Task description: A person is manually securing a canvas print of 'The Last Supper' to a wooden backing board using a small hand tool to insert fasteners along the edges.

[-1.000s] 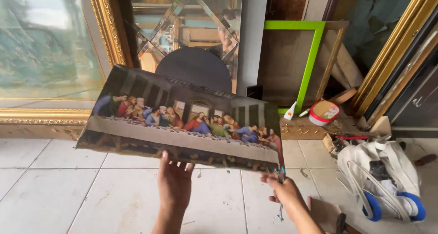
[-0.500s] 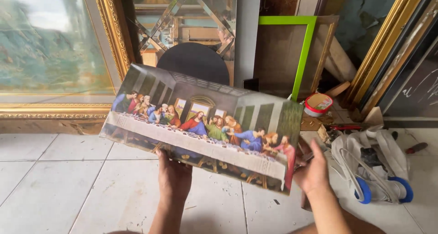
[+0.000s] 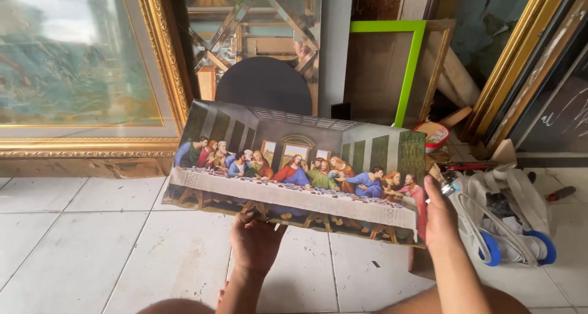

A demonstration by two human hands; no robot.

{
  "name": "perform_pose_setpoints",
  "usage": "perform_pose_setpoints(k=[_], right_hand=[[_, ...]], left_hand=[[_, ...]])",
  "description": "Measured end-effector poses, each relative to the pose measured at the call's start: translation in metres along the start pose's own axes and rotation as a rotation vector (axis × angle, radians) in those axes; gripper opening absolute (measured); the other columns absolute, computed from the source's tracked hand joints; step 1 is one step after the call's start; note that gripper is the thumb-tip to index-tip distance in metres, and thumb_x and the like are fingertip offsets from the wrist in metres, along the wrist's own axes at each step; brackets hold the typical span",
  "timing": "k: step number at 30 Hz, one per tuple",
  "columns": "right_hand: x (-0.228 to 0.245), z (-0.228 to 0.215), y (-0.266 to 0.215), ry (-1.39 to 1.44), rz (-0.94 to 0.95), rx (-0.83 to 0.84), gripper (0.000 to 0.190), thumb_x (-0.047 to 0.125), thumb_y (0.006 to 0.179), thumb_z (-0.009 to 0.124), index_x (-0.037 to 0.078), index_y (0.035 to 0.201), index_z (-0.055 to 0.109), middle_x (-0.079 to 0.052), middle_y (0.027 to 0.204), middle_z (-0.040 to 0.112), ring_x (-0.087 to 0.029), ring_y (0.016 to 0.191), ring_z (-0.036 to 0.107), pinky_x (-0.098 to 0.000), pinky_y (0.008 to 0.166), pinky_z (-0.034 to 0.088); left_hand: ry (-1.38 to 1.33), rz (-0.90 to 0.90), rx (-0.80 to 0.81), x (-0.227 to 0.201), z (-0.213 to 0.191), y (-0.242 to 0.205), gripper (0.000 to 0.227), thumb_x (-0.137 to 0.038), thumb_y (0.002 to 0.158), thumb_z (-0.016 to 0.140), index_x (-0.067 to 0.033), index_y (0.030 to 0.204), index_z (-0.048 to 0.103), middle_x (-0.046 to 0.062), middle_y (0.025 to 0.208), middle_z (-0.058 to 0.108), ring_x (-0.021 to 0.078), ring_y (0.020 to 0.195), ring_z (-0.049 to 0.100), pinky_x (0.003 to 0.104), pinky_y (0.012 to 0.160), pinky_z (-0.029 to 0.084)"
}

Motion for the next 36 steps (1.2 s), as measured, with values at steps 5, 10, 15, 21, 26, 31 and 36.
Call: perform_pose_setpoints(k=[5, 10, 15, 21, 26, 31, 36], right_hand=[[0.0, 0.005, 0.008, -0.049, 0.091, 0.092, 0.048, 0.042, 0.107, 0.069, 0.012, 0.144, 0.068, -0.003, 0.144, 0.072, -0.014, 0.128, 0.068, -0.0296, 0.112, 0.052], [-0.006, 0.0, 0.012, -0.246, 0.124, 0.078, 0.072, 0.061, 0.109, 0.063, 0.004, 0.152, 0.065, -0.012, 0.138, 0.075, -0.02, 0.12, 0.071, -0.0331, 0.103, 0.054], [-0.025, -0.003, 0.036, 0.018, 0.212, 0.439, 0.046, 0.039, 0.119, 0.052, 0.006, 0.149, 0.064, -0.014, 0.137, 0.074, -0.023, 0.115, 0.069, -0.0361, 0.103, 0.051], [-0.027, -0.015, 0.043, -0.035, 0.229, 0.344, 0.041, 0.041, 0.119, 0.055, 0.009, 0.141, 0.067, -0.01, 0.127, 0.075, -0.02, 0.108, 0.069, -0.0345, 0.1, 0.051], [-0.034, -0.013, 0.04, 0.047, 0.215, 0.394, 0.041, 0.043, 0.119, 0.055, 0.008, 0.135, 0.068, -0.011, 0.12, 0.075, -0.021, 0.103, 0.069, -0.0351, 0.097, 0.052], [-0.03, 0.005, 0.015, 0.105, 0.278, 0.42, 0.047, 0.045, 0.119, 0.052, 0.006, 0.141, 0.065, -0.014, 0.135, 0.074, -0.023, 0.114, 0.069, -0.0382, 0.103, 0.051], [-0.027, 0.008, 0.007, 0.052, 0.247, 0.364, 0.047, 0.046, 0.118, 0.051, 0.009, 0.143, 0.066, -0.011, 0.134, 0.073, -0.024, 0.116, 0.066, -0.0406, 0.106, 0.047]], left_hand=[[-0.001, 0.003, -0.067, -0.003, 0.021, -0.011, 0.047, -0.024, 0.091, 0.05, -0.004, 0.13, 0.065, 0.016, 0.128, 0.071, 0.0298, 0.126, 0.066, 0.057, 0.118, 0.047], [0.061, 0.032, -0.037, -0.002, 0.017, -0.009, 0.051, -0.023, 0.092, 0.058, 0.0024, 0.136, 0.062, 0.018, 0.13, 0.069, 0.0283, 0.122, 0.062, 0.056, 0.12, 0.046], [0.405, 0.086, 0.201, 0.01, 0.03, -0.021, 0.058, 0.002, 0.093, 0.073, -0.0055, 0.147, 0.053, 0.018, 0.123, 0.062, 0.0333, 0.116, 0.065, 0.061, 0.118, 0.049], [0.495, 0.095, 0.17, 0.016, 0.042, -0.024, 0.063, 0.007, 0.094, 0.071, -0.001, 0.153, 0.051, 0.028, 0.145, 0.064, 0.0407, 0.126, 0.069, 0.054, 0.12, 0.055], [0.459, 0.091, 0.151, 0.018, 0.043, -0.022, 0.067, 0.005, 0.095, 0.069, -0.0055, 0.159, 0.05, 0.026, 0.14, 0.063, 0.0378, 0.123, 0.067, 0.051, 0.111, 0.056], [0.444, 0.098, 0.293, 0.021, 0.039, -0.021, 0.062, 0.013, 0.097, 0.067, -0.0047, 0.154, 0.048, 0.025, 0.129, 0.068, 0.0347, 0.116, 0.073, 0.049, 0.114, 0.058], [0.69, 0.159, 0.395, 0.028, 0.052, -0.031, 0.027, 0.006, 0.097, 0.078, 0.0062, 0.122, 0.069, 0.016, 0.106, 0.08, 0.0206, 0.096, 0.073, 0.038, 0.098, 0.057]])
Point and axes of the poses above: each hand's wrist, its own y-axis towards the middle knuckle, its own z-axis out of the palm, x = y × z, the point moved 5 cm from there along y, towards the middle knuckle
